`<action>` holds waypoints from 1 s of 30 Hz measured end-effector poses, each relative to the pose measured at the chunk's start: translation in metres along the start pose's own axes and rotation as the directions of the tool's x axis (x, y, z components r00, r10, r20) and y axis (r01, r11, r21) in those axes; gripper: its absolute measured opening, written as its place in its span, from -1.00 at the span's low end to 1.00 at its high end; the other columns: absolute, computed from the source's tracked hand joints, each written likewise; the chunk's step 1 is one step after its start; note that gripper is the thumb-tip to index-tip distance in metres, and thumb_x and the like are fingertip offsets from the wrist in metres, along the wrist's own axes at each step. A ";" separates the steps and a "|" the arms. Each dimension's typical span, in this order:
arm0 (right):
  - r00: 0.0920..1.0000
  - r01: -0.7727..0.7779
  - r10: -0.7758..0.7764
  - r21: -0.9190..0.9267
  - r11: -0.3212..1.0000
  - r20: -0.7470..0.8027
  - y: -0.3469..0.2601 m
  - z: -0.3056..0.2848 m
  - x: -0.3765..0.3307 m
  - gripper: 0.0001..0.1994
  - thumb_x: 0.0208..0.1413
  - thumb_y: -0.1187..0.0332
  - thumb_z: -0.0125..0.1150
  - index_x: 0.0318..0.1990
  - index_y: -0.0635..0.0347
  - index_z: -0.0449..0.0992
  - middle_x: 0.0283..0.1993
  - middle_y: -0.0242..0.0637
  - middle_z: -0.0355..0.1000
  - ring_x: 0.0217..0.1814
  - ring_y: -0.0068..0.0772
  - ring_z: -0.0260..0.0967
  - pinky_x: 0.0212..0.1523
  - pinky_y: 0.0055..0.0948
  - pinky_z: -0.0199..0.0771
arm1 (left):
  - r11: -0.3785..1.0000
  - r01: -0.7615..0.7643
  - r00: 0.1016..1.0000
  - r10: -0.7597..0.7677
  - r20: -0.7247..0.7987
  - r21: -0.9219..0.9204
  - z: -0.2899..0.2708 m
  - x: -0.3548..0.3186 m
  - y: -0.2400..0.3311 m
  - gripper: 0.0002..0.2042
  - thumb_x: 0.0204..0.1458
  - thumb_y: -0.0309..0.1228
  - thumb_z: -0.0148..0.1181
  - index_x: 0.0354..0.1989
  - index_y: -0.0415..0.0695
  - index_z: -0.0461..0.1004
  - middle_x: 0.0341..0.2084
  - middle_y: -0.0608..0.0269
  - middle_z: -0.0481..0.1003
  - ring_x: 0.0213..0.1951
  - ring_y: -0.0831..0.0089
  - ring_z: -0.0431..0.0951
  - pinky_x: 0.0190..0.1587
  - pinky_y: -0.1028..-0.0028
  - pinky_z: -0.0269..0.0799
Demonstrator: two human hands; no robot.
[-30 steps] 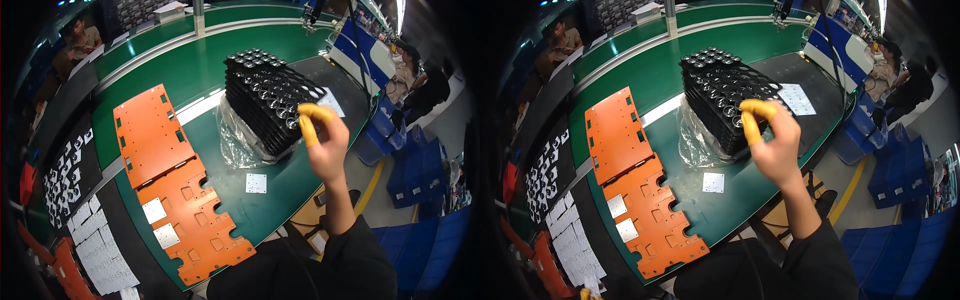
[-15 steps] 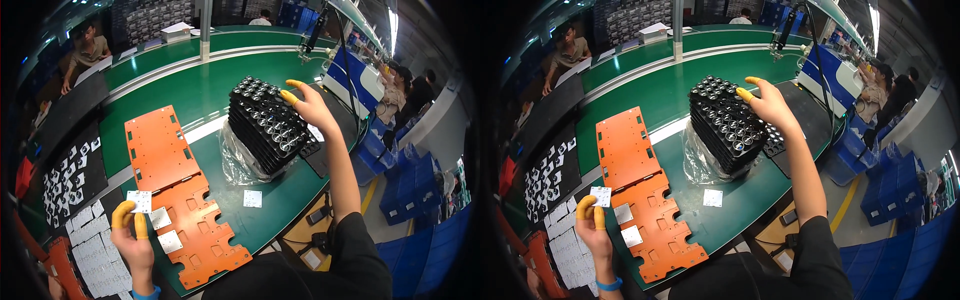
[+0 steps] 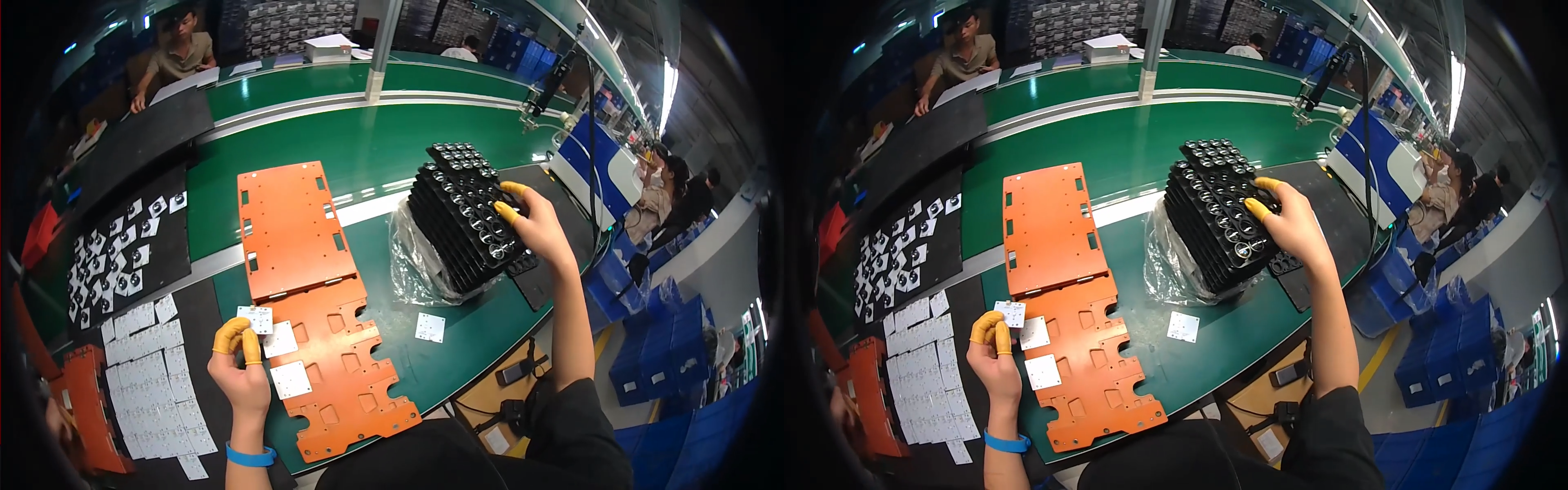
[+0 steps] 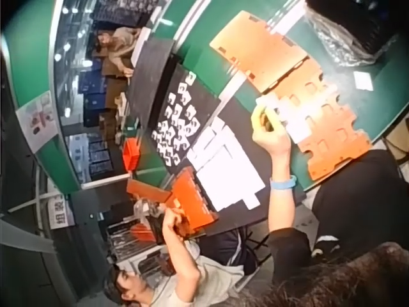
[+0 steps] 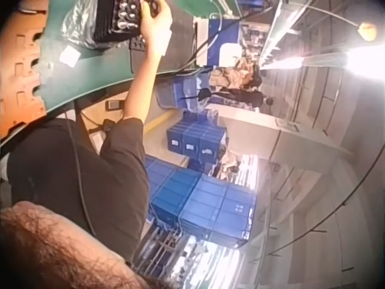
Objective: Assembling LED modules by placing chips into a jig and attaching connectors.
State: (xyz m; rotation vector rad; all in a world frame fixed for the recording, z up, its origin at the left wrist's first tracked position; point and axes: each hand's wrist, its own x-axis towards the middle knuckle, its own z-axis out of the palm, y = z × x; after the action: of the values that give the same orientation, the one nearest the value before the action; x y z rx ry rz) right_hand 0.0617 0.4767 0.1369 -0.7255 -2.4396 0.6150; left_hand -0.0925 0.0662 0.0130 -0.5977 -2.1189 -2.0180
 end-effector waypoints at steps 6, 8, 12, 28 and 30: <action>0.997 0.058 -0.054 0.081 0.995 -0.048 0.012 0.003 -0.007 -0.64 0.06 0.42 0.26 0.02 0.37 0.48 -0.06 -0.06 0.52 -0.03 -0.30 0.48 0.04 -0.42 0.40 | 0.998 -0.058 0.998 0.058 0.011 0.036 0.001 -0.003 -0.005 -0.85 0.08 -0.61 0.08 -0.18 -0.35 0.47 -0.36 0.11 0.55 -0.26 0.42 0.60 -0.18 0.46 0.51; 0.998 0.018 -0.014 0.049 0.999 -0.069 0.004 0.002 -0.005 -0.64 0.02 0.45 0.25 0.01 0.38 0.49 -0.07 -0.06 0.53 -0.03 -0.30 0.48 0.04 -0.42 0.41 | 0.997 -0.065 0.998 0.065 0.011 0.041 0.002 -0.002 -0.002 -0.85 0.07 -0.61 0.11 -0.18 -0.34 0.47 -0.37 0.11 0.55 -0.28 0.42 0.60 -0.18 0.47 0.51; 1.000 -0.019 0.020 0.071 0.997 -0.019 -0.004 0.001 -0.003 -0.62 0.00 0.47 0.23 0.02 0.38 0.49 -0.07 -0.05 0.54 -0.02 -0.29 0.49 0.05 -0.39 0.41 | 0.996 -0.065 0.998 0.064 0.019 0.061 0.001 -0.005 -0.003 -0.85 0.06 -0.60 0.13 -0.19 -0.33 0.48 -0.36 0.11 0.56 -0.31 0.41 0.60 -0.20 0.47 0.50; 0.996 -0.055 0.052 0.040 0.998 0.074 -0.008 -0.013 0.019 -0.46 -0.12 0.50 0.30 0.10 0.46 0.40 0.02 0.04 0.47 0.03 -0.25 0.47 0.03 -0.39 0.47 | 0.969 -0.179 0.983 0.172 0.055 0.173 0.001 -0.002 0.000 -0.83 0.05 -0.59 0.14 -0.17 -0.29 0.50 -0.39 0.09 0.57 -0.38 0.39 0.59 -0.29 0.49 0.47; 0.992 -0.116 0.106 0.163 0.980 0.069 -0.019 -0.014 0.014 -0.46 -0.13 0.52 0.30 0.09 0.47 0.40 0.01 0.04 0.47 0.04 -0.25 0.46 0.02 -0.39 0.46 | 0.970 -0.166 0.986 0.158 0.060 0.176 0.000 -0.002 0.001 -0.83 0.05 -0.59 0.14 -0.17 -0.29 0.50 -0.39 0.10 0.57 -0.38 0.39 0.59 -0.29 0.49 0.47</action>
State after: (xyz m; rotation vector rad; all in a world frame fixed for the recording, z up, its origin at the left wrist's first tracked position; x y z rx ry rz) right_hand 0.0527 0.4746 0.1632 -0.7883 -2.3785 0.8851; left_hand -0.0903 0.0663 0.0135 -0.7655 -2.1693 -1.7208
